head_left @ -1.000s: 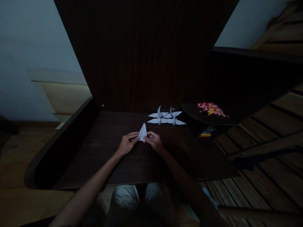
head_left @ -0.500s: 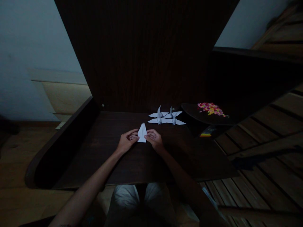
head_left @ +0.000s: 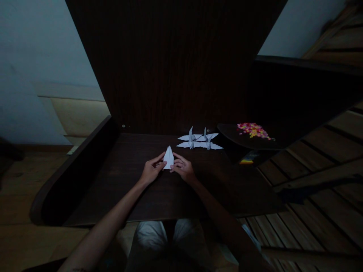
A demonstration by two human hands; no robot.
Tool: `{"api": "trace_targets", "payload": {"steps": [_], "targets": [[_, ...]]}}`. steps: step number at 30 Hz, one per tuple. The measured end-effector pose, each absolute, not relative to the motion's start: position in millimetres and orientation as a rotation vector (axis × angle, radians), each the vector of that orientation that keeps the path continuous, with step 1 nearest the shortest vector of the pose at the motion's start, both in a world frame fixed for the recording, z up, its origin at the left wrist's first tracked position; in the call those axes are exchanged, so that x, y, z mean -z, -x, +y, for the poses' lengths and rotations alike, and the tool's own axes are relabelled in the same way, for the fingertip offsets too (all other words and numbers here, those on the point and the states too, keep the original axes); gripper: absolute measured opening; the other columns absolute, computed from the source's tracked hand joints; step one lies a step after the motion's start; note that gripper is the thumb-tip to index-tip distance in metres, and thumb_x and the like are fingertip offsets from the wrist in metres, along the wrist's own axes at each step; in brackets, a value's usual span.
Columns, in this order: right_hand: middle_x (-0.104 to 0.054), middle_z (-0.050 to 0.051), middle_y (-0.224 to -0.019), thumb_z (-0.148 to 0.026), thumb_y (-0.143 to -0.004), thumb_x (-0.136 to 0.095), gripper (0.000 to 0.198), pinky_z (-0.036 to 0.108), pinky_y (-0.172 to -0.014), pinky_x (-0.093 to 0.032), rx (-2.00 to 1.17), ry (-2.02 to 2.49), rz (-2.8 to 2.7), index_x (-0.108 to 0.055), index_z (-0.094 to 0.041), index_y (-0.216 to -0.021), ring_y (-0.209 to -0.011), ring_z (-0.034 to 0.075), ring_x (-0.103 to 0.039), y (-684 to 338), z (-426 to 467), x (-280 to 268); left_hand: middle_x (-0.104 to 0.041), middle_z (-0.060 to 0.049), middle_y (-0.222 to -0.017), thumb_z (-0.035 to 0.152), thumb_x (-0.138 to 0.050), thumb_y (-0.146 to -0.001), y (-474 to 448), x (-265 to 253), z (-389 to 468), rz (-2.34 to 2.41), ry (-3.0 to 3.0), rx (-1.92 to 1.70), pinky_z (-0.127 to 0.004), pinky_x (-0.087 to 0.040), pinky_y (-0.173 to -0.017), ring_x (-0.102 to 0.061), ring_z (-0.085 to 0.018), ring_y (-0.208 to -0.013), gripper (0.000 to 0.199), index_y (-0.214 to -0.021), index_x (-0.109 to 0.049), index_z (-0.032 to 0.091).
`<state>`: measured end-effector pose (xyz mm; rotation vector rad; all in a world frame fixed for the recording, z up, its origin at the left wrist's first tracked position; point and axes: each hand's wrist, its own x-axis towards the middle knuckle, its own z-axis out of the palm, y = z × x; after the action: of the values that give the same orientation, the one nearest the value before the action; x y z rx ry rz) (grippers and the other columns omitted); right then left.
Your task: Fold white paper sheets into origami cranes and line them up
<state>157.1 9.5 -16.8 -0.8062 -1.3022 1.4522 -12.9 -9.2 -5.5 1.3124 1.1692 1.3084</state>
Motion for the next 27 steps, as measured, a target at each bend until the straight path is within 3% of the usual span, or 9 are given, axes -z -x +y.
{"api": "trace_targets", "payload": {"steps": [5,10,14,17,23,27], "targets": [[-0.061,0.000,-0.079,-0.030,-0.058,-0.077,0.058,0.031,-0.063,-0.058,-1.402,0.828,-1.263,-0.063,-0.021,-0.113,-0.068,0.014,-0.061,-156.1,10.1,17.3,-0.066,-0.006,-0.101,0.033,-0.067,-0.073,11.2,5.1,-11.7,1.101,-1.390,-1.259,-0.026,-0.052,-0.063,-0.057,-0.009,-0.063,0.059,-0.127,-0.054,0.017],[-0.066,0.003,-0.074,-0.034,-0.054,-0.080,0.039,0.033,-0.063,-0.057,-1.375,0.908,-1.209,-0.069,-0.017,-0.087,-0.064,0.017,-0.063,-156.0,10.3,16.5,-0.067,-0.007,-0.104,0.033,-0.068,-0.073,11.0,2.8,-12.9,1.080,-1.412,-1.287,-0.028,-0.054,-0.068,-0.061,-0.011,-0.066,0.060,-0.128,-0.052,0.017],[-0.068,0.004,-0.080,-0.034,-0.057,-0.077,0.025,0.036,-0.068,-0.057,-1.381,0.870,-1.231,-0.071,-0.019,-0.075,-0.072,0.020,-0.065,-157.6,9.5,15.0,-0.062,-0.012,-0.119,0.038,-0.071,-0.069,11.2,1.2,-12.8,1.057,-1.406,-1.314,-0.033,-0.055,-0.071,-0.065,-0.019,-0.081,0.041,-0.104,-0.070,0.016],[-0.068,0.004,-0.082,-0.031,-0.059,-0.075,0.018,0.034,-0.069,-0.054,-1.381,0.870,-1.248,-0.072,-0.020,-0.073,-0.075,0.020,-0.064,-160.2,10.3,15.2,-0.063,-0.013,-0.117,0.041,-0.072,-0.067,12.4,1.1,-11.8,1.073,-1.416,-1.302,-0.036,-0.055,-0.073,-0.066,-0.024,-0.088,0.033,-0.087,-0.075,0.016],[-0.068,0.005,-0.088,-0.035,-0.066,-0.068,0.019,0.031,-0.068,-0.052,-1.478,0.868,-1.167,-0.073,-0.018,-0.071,-0.078,0.019,-0.063,-162.1,10.9,15.9,-0.066,-0.012,-0.112,0.036,-0.067,-0.071,16.5,-3.1,-12.4,1.115,-1.461,-1.303,-0.039,-0.051,-0.085,-0.062,-0.027,-0.100,0.023,-0.082,-0.076,0.017],[-0.068,0.004,-0.081,-0.032,-0.062,-0.073,0.020,0.031,-0.069,-0.051,-1.391,0.932,-1.251,-0.071,-0.018,-0.077,-0.076,0.018,-0.063,-160.2,9.5,14.2,-0.067,-0.010,-0.108,0.036,-0.065,-0.073,16.0,-3.2,-12.9,1.145,-1.442,-1.299,-0.036,-0.051,-0.083,-0.063,-0.025,-0.098,0.023,-0.081,-0.076,0.017]]}}
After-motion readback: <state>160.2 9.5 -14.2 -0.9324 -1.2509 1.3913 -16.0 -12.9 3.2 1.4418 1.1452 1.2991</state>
